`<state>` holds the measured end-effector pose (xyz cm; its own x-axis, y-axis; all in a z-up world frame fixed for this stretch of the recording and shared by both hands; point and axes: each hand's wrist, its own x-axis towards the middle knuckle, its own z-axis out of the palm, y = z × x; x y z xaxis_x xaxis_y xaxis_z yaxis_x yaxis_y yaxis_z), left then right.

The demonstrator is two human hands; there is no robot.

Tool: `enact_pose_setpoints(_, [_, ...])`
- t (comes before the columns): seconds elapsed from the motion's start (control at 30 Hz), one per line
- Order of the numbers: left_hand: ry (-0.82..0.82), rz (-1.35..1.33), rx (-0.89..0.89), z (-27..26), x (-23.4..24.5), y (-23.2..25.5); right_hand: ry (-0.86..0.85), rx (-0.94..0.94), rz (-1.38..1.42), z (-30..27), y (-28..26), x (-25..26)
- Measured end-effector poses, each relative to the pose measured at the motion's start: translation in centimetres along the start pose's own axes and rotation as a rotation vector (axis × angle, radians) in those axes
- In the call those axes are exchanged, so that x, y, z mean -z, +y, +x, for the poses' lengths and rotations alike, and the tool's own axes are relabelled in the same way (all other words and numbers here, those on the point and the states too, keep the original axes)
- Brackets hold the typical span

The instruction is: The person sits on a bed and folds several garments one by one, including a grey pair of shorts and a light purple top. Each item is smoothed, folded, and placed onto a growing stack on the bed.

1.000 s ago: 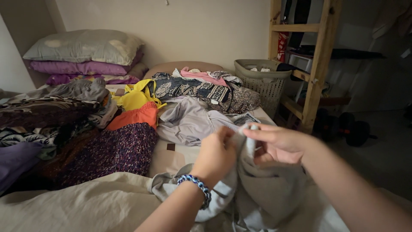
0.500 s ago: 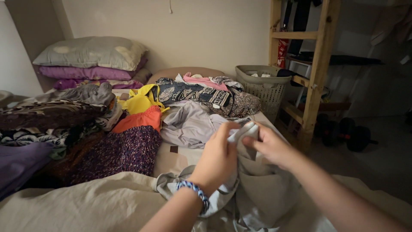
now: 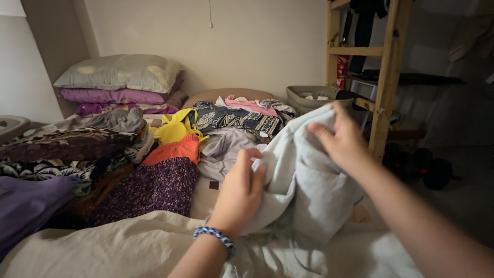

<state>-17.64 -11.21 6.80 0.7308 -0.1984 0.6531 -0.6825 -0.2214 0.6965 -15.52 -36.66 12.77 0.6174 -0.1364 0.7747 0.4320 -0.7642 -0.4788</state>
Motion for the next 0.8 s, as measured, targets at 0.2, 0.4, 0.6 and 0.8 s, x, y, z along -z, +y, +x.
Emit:
enact_pose_setpoints(0.2, [-0.129,0.053,-0.037,0.7,0.6,-2.0,0.044,0.188,0.212,1.4,2.4,2.8])
enact_pose_setpoints(0.4, [-0.192,-0.053,0.072,-1.9,-2.8,-4.8,0.104,0.191,0.071,2.1,1.9,4.5])
enact_pose_setpoints(0.6, [-0.141,0.091,0.041,-1.6,-4.5,-6.2,0.106,0.169,-0.027,2.2,1.6,3.6])
enact_pose_setpoints(0.8, [0.141,0.102,0.139,-1.7,-3.7,-7.0,0.068,0.122,-0.17,0.7,2.5,1.5])
